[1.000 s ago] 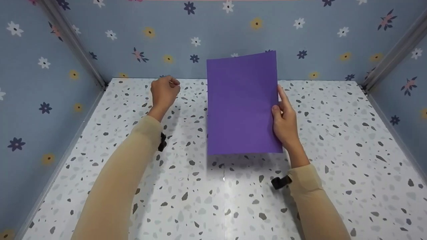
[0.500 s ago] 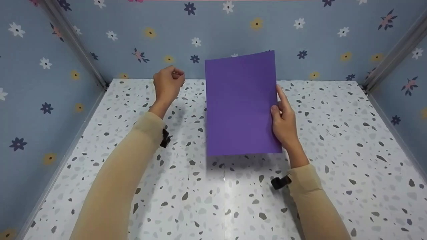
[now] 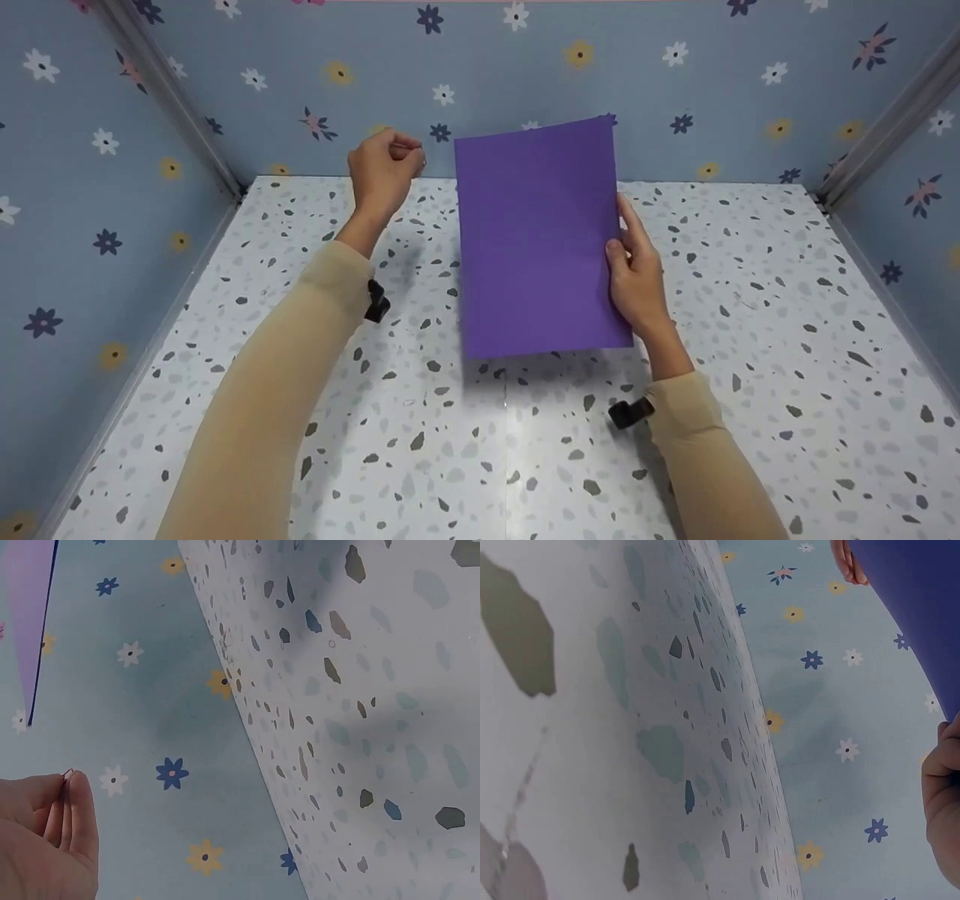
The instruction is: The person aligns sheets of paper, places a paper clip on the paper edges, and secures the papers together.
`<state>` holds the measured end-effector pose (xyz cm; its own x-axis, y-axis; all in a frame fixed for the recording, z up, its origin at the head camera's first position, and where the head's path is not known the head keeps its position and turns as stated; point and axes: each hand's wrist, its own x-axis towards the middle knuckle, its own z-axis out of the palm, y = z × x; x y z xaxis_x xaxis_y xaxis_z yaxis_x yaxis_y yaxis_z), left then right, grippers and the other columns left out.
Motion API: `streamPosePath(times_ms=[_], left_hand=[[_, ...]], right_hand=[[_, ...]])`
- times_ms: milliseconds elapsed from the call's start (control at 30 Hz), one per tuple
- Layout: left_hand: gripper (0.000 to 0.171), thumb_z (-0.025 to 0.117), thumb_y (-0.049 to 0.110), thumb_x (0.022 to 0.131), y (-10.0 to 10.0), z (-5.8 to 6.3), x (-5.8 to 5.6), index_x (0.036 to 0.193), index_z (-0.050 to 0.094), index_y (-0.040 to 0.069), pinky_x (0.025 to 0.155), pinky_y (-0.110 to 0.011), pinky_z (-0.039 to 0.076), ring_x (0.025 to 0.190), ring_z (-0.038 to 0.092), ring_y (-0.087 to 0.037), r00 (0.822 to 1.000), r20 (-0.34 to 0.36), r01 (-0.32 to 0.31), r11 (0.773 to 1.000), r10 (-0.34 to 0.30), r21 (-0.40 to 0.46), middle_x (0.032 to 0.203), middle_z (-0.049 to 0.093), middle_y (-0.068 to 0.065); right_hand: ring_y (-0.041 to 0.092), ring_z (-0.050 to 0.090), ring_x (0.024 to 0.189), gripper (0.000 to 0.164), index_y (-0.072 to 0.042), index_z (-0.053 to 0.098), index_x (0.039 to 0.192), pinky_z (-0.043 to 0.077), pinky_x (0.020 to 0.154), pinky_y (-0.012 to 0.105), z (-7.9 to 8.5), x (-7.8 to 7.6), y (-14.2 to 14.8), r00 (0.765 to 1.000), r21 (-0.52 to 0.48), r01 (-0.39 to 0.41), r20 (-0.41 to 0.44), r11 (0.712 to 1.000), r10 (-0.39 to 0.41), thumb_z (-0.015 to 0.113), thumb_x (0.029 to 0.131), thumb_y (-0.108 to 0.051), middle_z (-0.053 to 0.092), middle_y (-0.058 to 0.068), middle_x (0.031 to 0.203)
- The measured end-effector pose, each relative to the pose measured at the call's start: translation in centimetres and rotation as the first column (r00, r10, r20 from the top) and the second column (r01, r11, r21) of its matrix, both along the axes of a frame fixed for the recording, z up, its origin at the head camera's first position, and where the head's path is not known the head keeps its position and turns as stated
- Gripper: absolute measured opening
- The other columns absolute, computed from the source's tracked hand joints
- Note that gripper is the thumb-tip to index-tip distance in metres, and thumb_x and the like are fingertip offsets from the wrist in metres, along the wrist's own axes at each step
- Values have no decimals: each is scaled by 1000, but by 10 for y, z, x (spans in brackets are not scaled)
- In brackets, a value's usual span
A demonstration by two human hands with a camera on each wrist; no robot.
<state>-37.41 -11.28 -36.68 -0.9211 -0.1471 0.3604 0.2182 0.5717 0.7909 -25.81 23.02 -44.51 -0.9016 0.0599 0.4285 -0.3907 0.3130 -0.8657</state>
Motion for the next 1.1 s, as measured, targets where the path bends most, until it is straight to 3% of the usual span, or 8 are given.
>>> streamPosePath(times_ms=[100, 200, 300, 433, 700, 900, 1100], left_hand=[[17, 68, 19, 104, 1, 2, 0, 114, 77, 9, 84, -27, 57, 91, 72, -15, 1000, 4, 14, 999, -15, 35, 104, 77, -7], [18, 68, 19, 104, 1, 4, 1, 116, 76, 8, 85, -26, 58, 92, 74, -15, 999, 7, 41, 994, -42, 101, 104, 77, -8], [18, 68, 17, 105, 1, 7, 2, 117, 76, 7, 86, -26, 59, 94, 74, -16, 997, 20, 69, 980, -74, 185, 105, 76, -8], [17, 69, 16, 105, 3, 12, 3, 117, 74, 5, 88, -25, 60, 97, 74, -18, 993, 37, 94, 957, -108, 274, 106, 75, -8], [16, 70, 16, 104, 7, 18, 3, 117, 74, 6, 91, -25, 60, 102, 74, -20, 988, 43, 127, 935, -150, 331, 109, 74, -9], [19, 70, 15, 105, 8, 19, 3, 120, 73, 4, 93, -26, 59, 103, 73, -21, 983, 49, 146, 918, -176, 368, 110, 74, -10], [19, 70, 16, 105, 12, 22, 3, 120, 74, 6, 93, -27, 59, 102, 72, -20, 979, 64, 155, 912, -194, 380, 109, 74, -7]], right_hand=[[22, 66, 117, 59, -17, 34, 168, 50, 89, 28, 1, 2, -3, 1000, 23, 8, 3, 1000, -8, 45, 113, -2, 61, 15, 149], [23, 62, 89, 58, -14, 34, 168, 46, 77, 27, 7, 8, -10, 1000, 52, 24, 7, 998, -24, 44, 112, -1, 70, 25, 116], [22, 56, 75, 57, -9, 35, 167, 44, 70, 27, 15, 14, -15, 1000, 59, 15, 6, 998, -15, 45, 111, 1, 66, 26, 99], [20, 57, 71, 57, -9, 36, 167, 45, 67, 27, 14, 15, -17, 1000, 56, 4, 1, 998, -4, 45, 111, 0, 69, 25, 102], [21, 61, 75, 59, -29, 37, 167, 48, 69, 28, -4, 2, -7, 1000, 50, -3, -7, 999, 3, 48, 113, -7, 73, 17, 108], [21, 64, 79, 59, -29, 37, 167, 49, 71, 29, -5, 1, -8, 1000, 52, -24, -18, 998, 25, 47, 113, -8, 74, 17, 114], [21, 61, 78, 58, -25, 35, 168, 47, 71, 28, -4, 2, -9, 999, 67, -26, -22, 997, 27, 47, 114, -9, 72, 20, 109]])
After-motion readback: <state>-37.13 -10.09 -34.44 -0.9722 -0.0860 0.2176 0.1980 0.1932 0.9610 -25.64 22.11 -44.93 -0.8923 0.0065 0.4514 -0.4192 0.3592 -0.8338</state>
